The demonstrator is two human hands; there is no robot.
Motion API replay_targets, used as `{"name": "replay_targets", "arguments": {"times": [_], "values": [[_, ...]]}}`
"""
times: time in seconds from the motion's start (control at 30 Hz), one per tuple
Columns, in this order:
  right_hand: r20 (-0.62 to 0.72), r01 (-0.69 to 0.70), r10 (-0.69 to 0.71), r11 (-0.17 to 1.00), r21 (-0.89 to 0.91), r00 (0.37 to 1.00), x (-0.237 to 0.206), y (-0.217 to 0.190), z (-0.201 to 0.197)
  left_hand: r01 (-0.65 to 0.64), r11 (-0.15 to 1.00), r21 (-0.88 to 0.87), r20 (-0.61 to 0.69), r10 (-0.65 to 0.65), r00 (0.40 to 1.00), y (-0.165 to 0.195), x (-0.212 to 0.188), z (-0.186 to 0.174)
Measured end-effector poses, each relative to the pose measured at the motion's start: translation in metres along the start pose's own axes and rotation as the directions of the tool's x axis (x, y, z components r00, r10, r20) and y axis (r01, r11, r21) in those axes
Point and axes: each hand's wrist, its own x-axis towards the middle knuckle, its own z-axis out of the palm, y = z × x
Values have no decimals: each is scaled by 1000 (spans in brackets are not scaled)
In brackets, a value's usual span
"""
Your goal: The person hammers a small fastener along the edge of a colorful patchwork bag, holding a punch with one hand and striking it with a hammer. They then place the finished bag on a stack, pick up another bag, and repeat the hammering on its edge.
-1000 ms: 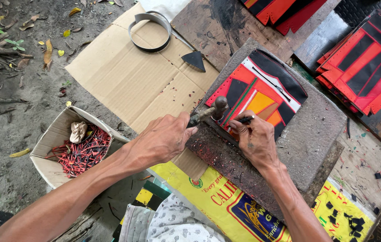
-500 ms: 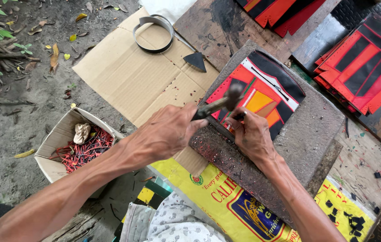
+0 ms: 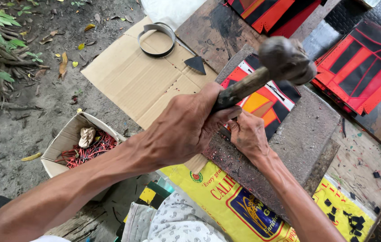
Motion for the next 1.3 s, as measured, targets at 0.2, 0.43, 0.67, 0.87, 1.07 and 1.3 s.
{"name": "replay_targets", "arguments": {"times": [0.2, 0.43, 0.67, 0.87, 1.07, 1.3], "values": [[-47, 91, -92, 996, -25, 995, 5, 0, 3, 333, 862, 381, 232, -438, 868, -12, 3, 3], [-8, 36, -36, 999, -27, 999, 1, 2, 4, 11, 1000, -27, -128, -14, 992, 9, -1, -1], [15, 61, -60, 994, -90, 998, -1, 12, 7, 338, 872, 353, 277, -443, 853, -16, -10, -4], [-79, -94, 93, 996, -6, 993, -7, 10, 8, 484, 783, 390, 173, -579, 797, -58, -23, 11], [18, -387, 399, 876, 286, 917, -12, 14, -4, 482, 748, 457, 223, -621, 752, -75, -29, 21], [115, -430, 419, 826, 365, 901, -15, 17, -6, 500, 742, 446, 235, -636, 735, -72, -27, 19]]}}
